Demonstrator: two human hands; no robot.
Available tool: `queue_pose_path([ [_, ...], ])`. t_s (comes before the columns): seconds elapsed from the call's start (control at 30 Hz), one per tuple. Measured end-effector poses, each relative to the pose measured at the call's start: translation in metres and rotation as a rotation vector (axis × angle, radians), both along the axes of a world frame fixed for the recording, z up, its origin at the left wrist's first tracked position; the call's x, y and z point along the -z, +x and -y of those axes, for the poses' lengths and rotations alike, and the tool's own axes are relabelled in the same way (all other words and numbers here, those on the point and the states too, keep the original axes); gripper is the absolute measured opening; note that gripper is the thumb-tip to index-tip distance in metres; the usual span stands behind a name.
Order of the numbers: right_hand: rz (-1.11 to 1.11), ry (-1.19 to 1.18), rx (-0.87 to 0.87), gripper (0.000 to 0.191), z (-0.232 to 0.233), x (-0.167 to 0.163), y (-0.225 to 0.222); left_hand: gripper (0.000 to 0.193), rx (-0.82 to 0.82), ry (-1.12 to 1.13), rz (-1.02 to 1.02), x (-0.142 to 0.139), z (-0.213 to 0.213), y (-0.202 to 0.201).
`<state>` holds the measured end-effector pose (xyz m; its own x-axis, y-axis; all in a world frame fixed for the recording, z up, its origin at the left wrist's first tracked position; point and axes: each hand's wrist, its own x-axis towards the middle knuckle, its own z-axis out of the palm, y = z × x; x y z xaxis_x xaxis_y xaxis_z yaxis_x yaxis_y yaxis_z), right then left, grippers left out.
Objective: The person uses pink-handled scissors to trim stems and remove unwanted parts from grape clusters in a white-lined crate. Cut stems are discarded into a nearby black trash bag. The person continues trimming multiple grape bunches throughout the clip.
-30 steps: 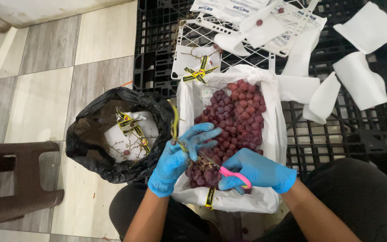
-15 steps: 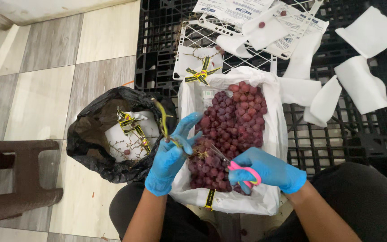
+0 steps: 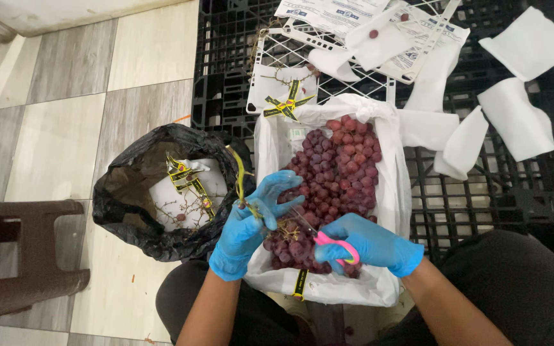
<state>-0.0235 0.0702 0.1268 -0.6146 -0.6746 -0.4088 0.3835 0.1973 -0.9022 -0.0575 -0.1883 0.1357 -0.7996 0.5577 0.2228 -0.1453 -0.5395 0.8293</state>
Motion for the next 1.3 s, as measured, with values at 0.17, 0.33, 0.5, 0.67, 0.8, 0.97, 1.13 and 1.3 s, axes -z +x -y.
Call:
queue_pose_path([
  [0.17, -0.155, 0.037, 0.144, 0.036, 0.004, 0.007, 0.0, 0.034, -0.042, -0.015, 0.006, 0.001, 0.001, 0.0],
  [0.33, -0.057, -0.003, 0.209, 0.024, -0.002, 0.005, -0.002, 0.03, -0.235, -0.026, 0.075, 0.009, 0.001, -0.002],
  [0.5, -0.09, -0.128, 0.157, 0.027, -0.003, -0.001, -0.002, 0.027, -0.47, -0.123, 0.284, 0.025, -0.002, -0.008],
  [0.67, -0.055, 0.062, 0.131, 0.028, 0.007, 0.002, -0.003, 0.027, -0.539, -0.133, 0.337, 0.036, 0.004, -0.015],
  [0.8, -0.096, 0.046, 0.133, 0.03, 0.018, 0.008, -0.004, 0.026, -0.528, -0.09, 0.411, 0.038, 0.007, -0.013],
  [0.97, -0.044, 0.158, 0.146, 0.034, 0.018, 0.007, -0.012, 0.026, -0.478, -0.094, 0.297, 0.035, 0.001, -0.008],
  [1.13, -0.044, 0.234, 0.142, 0.036, 0.015, -0.005, -0.013, 0.022, -0.49, -0.221, 0.177, 0.027, -0.013, 0.001],
  [1.3, -0.044, 0.282, 0.143, 0.037, 0.014, -0.017, -0.013, 0.018, -0.445, -0.326, 0.093, 0.02, -0.013, 0.01],
])
